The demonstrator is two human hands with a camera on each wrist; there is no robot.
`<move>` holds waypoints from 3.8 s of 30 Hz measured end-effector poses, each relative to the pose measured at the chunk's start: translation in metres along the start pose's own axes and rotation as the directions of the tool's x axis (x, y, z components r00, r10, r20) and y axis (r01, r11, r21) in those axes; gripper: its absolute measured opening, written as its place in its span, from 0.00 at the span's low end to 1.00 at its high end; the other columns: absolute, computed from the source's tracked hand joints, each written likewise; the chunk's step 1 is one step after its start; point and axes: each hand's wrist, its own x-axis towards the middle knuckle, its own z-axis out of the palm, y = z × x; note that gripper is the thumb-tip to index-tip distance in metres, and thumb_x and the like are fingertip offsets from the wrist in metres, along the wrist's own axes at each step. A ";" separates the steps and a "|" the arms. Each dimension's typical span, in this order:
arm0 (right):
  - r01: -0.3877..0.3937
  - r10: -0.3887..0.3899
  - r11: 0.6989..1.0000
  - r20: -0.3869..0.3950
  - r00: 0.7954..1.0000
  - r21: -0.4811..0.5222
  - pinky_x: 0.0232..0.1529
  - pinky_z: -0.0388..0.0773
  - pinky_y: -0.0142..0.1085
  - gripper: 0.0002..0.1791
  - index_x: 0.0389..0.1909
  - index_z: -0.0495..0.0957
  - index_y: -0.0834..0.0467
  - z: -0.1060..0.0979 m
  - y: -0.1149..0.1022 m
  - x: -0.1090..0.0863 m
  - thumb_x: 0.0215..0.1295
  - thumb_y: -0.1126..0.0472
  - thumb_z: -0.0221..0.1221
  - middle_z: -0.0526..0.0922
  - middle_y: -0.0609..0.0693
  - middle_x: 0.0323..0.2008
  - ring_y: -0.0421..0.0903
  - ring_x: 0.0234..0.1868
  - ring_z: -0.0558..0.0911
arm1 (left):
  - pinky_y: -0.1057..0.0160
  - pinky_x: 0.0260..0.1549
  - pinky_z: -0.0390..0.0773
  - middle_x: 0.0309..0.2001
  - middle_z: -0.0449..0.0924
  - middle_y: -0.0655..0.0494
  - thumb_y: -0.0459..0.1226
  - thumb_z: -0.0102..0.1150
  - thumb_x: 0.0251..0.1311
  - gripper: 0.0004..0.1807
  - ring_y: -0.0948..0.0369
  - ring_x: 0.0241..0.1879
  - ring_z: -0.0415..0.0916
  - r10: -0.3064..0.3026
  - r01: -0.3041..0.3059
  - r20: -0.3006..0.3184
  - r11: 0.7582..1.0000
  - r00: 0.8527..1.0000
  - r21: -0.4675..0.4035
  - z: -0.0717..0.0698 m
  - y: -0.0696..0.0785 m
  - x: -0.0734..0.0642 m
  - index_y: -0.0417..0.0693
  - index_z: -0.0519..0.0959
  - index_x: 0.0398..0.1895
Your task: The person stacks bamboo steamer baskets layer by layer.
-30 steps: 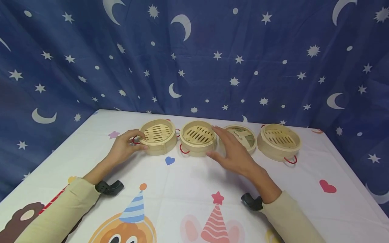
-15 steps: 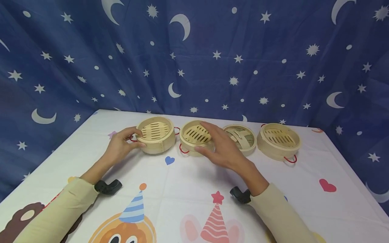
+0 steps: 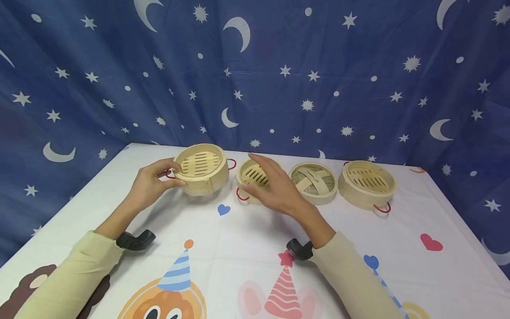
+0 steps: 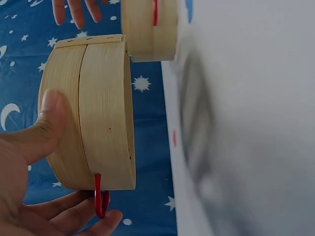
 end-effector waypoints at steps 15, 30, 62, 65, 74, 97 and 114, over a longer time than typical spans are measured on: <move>0.032 -0.032 0.998 -0.011 0.999 0.047 0.66 0.53 0.53 0.39 0.71 0.59 0.49 0.010 -0.010 0.009 0.62 0.43 0.60 0.63 0.48 0.69 0.50 0.69 0.58 | 0.52 0.51 0.74 0.52 0.78 0.49 0.33 0.76 0.41 0.17 0.54 0.52 0.73 0.017 -0.009 0.072 0.994 0.997 -0.110 -0.003 0.023 -0.002 0.46 0.81 0.36; 0.052 -0.051 0.998 -0.022 0.998 0.046 0.65 0.58 0.53 0.39 0.71 0.60 0.50 0.003 -0.007 -0.002 0.61 0.48 0.64 0.63 0.48 0.68 0.47 0.69 0.60 | 0.54 0.53 0.73 0.52 0.79 0.49 0.32 0.77 0.39 0.17 0.54 0.59 0.70 0.083 -0.055 0.139 0.979 0.987 -0.196 0.005 0.046 -0.010 0.47 0.80 0.33; 0.101 -0.091 0.967 -0.052 0.994 0.236 0.48 0.78 0.35 0.37 0.67 0.65 0.56 -0.016 -0.002 -0.065 0.56 0.65 0.68 0.72 0.50 0.62 0.43 0.53 0.77 | 0.61 0.40 0.74 0.54 0.78 0.53 0.36 0.78 0.37 0.18 0.61 0.44 0.74 0.222 -0.168 0.171 0.944 0.960 -0.282 0.045 0.070 -0.034 0.55 0.80 0.32; 0.087 -0.075 0.963 -0.059 0.995 0.254 0.48 0.78 0.35 0.37 0.67 0.66 0.56 -0.016 -0.002 -0.071 0.56 0.66 0.68 0.72 0.51 0.62 0.43 0.53 0.77 | 0.59 0.39 0.74 0.54 0.77 0.54 0.37 0.78 0.37 0.18 0.61 0.44 0.74 0.228 -0.170 0.182 0.943 0.956 -0.287 0.048 0.072 -0.036 0.56 0.80 0.32; 0.072 -0.052 0.958 -0.078 0.996 0.278 0.48 0.78 0.36 0.37 0.66 0.67 0.57 -0.019 -0.003 -0.088 0.54 0.69 0.69 0.72 0.51 0.62 0.45 0.58 0.75 | 0.59 0.40 0.75 0.54 0.77 0.50 0.36 0.79 0.35 0.19 0.59 0.46 0.75 0.282 -0.220 0.179 0.927 0.943 -0.303 0.054 0.079 -0.042 0.54 0.79 0.32; -0.044 0.044 0.925 0.007 0.999 0.378 0.44 0.80 0.39 0.32 0.58 0.74 0.56 -0.019 0.012 -0.102 0.49 0.65 0.72 0.74 0.52 0.60 0.43 0.55 0.77 | 0.54 0.53 0.72 0.54 0.76 0.49 0.37 0.79 0.35 0.18 0.54 0.56 0.72 0.266 -0.187 0.229 0.930 0.936 -0.316 0.079 0.072 -0.053 0.53 0.80 0.32; -0.087 0.075 0.905 0.047 0.996 0.417 0.43 0.81 0.40 0.30 0.55 0.76 0.56 -0.016 0.019 -0.104 0.48 0.63 0.73 0.72 0.52 0.60 0.40 0.56 0.74 | 0.56 0.41 0.73 0.56 0.75 0.49 0.38 0.79 0.35 0.18 0.55 0.43 0.72 0.224 -0.125 0.266 0.930 0.938 -0.346 0.085 0.067 -0.054 0.54 0.81 0.32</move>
